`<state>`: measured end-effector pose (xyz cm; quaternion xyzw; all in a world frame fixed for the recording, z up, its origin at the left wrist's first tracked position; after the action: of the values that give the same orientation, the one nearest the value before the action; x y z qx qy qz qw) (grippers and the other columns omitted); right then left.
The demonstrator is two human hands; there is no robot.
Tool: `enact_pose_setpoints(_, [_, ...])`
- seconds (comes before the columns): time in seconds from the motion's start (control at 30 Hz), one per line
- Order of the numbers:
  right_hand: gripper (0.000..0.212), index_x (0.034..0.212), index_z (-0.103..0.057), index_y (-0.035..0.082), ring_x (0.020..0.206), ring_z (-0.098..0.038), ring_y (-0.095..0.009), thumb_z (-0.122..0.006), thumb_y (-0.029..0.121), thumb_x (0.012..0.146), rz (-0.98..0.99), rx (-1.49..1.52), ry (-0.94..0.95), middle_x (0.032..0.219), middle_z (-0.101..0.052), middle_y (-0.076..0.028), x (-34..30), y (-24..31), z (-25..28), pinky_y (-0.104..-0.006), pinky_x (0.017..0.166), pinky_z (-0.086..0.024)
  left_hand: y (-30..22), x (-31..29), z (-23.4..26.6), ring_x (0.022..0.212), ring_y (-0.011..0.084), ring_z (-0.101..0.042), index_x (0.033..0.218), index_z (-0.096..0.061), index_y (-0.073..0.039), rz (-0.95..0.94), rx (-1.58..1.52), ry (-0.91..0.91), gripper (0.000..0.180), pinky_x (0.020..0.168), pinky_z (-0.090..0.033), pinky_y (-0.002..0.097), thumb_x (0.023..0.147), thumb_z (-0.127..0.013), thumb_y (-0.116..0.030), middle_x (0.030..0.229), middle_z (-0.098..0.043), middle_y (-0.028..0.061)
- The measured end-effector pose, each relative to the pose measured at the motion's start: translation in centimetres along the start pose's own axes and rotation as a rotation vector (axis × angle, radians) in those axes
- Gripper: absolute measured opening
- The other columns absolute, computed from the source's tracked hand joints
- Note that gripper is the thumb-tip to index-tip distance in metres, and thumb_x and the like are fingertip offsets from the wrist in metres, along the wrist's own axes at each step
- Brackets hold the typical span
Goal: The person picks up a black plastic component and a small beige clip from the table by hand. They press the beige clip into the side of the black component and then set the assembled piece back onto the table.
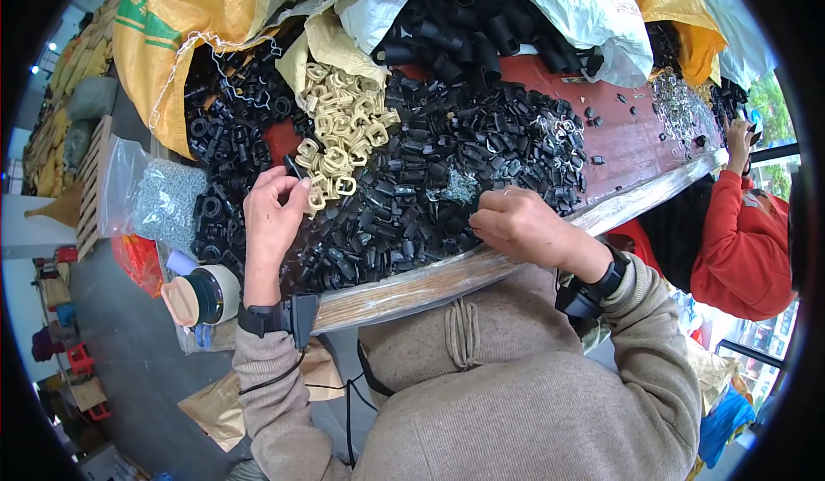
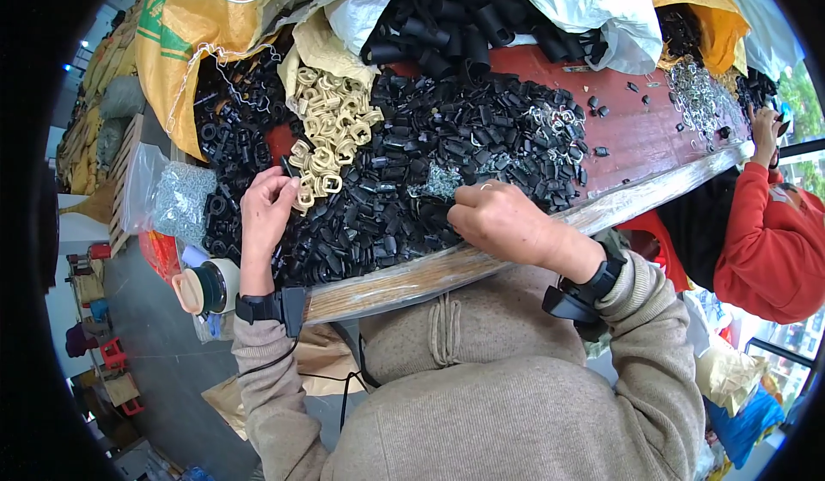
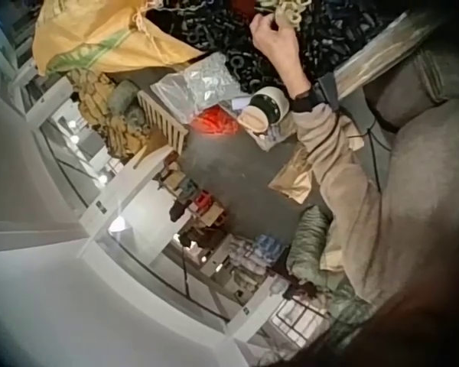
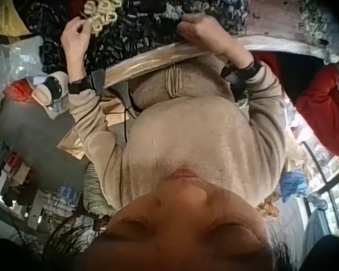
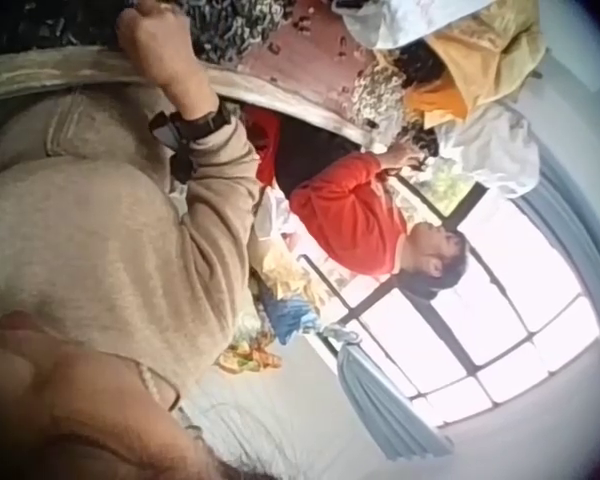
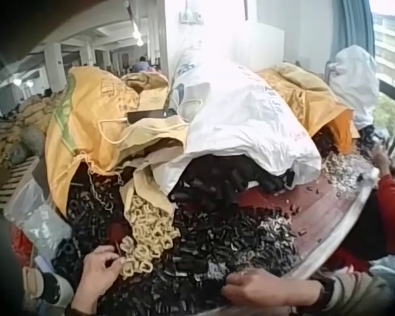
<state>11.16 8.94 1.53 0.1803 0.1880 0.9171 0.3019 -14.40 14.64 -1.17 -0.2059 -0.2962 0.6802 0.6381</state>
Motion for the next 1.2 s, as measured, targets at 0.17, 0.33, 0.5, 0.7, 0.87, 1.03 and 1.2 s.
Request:
enact_pose_setpoints(0.17, [0.010,0.063,-0.047,0.004,0.060,-0.052,-0.027,-0.056,0.007,0.067,-0.027,-0.044,0.105,0.067,-0.047,-0.009,0.1,-0.4,-1.6,-0.0348,0.056,-0.044,-1.4,-0.6,0.9,0.081,0.0227,-0.059,0.074,-0.061,0.004,-0.072,0.096,-0.098,0.016,0.072,-0.044,0.0285,0.072,-0.063,-0.012,0.099,-0.057,0.0190])
enact_pose_setpoints(0.33, [0.009,0.064,-0.047,0.004,0.060,-0.054,-0.027,-0.055,0.006,0.067,-0.037,0.006,0.111,0.067,-0.047,-0.009,0.2,-0.7,-1.9,-0.0346,0.054,-0.045,-1.6,-1.7,1.8,0.077,0.0118,-0.058,0.077,-0.059,0.004,-0.005,-0.115,-0.158,0.012,0.068,-0.045,0.0210,0.076,-0.063,-0.008,0.098,-0.057,0.0122])
enact_pose_setpoints(0.5, [0.007,0.064,-0.047,0.004,0.060,-0.055,-0.026,-0.054,0.006,0.067,-0.053,-0.028,0.115,0.068,-0.048,-0.010,0.6,-0.8,-2.4,-0.0349,0.053,-0.045,-2.1,-2.7,1.7,0.079,0.0131,-0.058,0.086,-0.054,0.002,-0.033,-0.470,-0.184,0.010,0.069,-0.045,0.0210,0.078,-0.058,-0.002,0.100,-0.055,0.0105])
enact_pose_setpoints(0.7, [0.007,0.068,-0.048,0.005,0.060,-0.055,-0.021,-0.053,0.010,0.066,0.038,-0.270,0.100,0.071,-0.047,-0.007,0.7,0.6,-2.8,-0.0311,0.055,-0.044,-1.6,-3.2,0.7,0.085,0.0171,-0.058,0.093,-0.051,0.002,0.127,-0.925,-0.087,0.017,0.075,-0.048,0.0252,0.077,-0.056,0.002,0.097,-0.055,0.0119])
enact_pose_setpoints(0.87, [0.008,0.069,-0.045,0.005,0.060,-0.053,-0.019,-0.051,0.009,0.065,0.058,-0.399,0.162,0.070,-0.043,-0.007,0.5,1.0,-3.4,-0.0293,0.056,-0.043,-4.7,-5.6,-5.6,0.093,0.0257,-0.056,0.100,-0.049,0.000,0.525,-1.550,0.350,0.024,0.080,-0.050,0.0294,0.077,-0.053,0.005,0.093,-0.055,0.0107])
enact_pose_setpoints(1.03, [0.008,0.072,-0.048,0.007,0.063,-0.054,-0.015,-0.051,0.012,0.067,0.130,-0.467,0.189,0.073,-0.045,-0.005,0.4,1.6,-3.1,-0.0266,0.056,-0.042,-7.0,-7.8,-9.3,0.088,0.0245,-0.058,0.096,-0.047,0.000,0.635,-1.553,0.504,0.020,0.076,-0.051,0.0290,0.077,-0.053,0.004,0.088,-0.054,0.0089])
enact_pose_setpoints(1.2, [0.008,0.073,-0.048,0.006,0.064,-0.054,-0.016,-0.051,0.013,0.069,0.088,-0.577,0.224,0.073,-0.045,-0.005,0.1,0.6,-3.2,-0.0267,0.057,-0.041,-8.3,-8.3,-11.9,0.075,0.0176,-0.060,0.091,-0.046,-0.003,0.513,-1.281,0.586,0.014,0.066,-0.051,0.0246,0.079,-0.054,-0.001,0.082,-0.053,0.0052])
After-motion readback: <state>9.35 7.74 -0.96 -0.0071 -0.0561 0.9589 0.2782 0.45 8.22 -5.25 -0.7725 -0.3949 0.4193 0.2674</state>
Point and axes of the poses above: each hand's wrist, its own x-axis towards the middle knuckle, its own z-axis out of the back of the hand, y = z × x, the point moved 10 cm from there along x, towards the middle knuckle
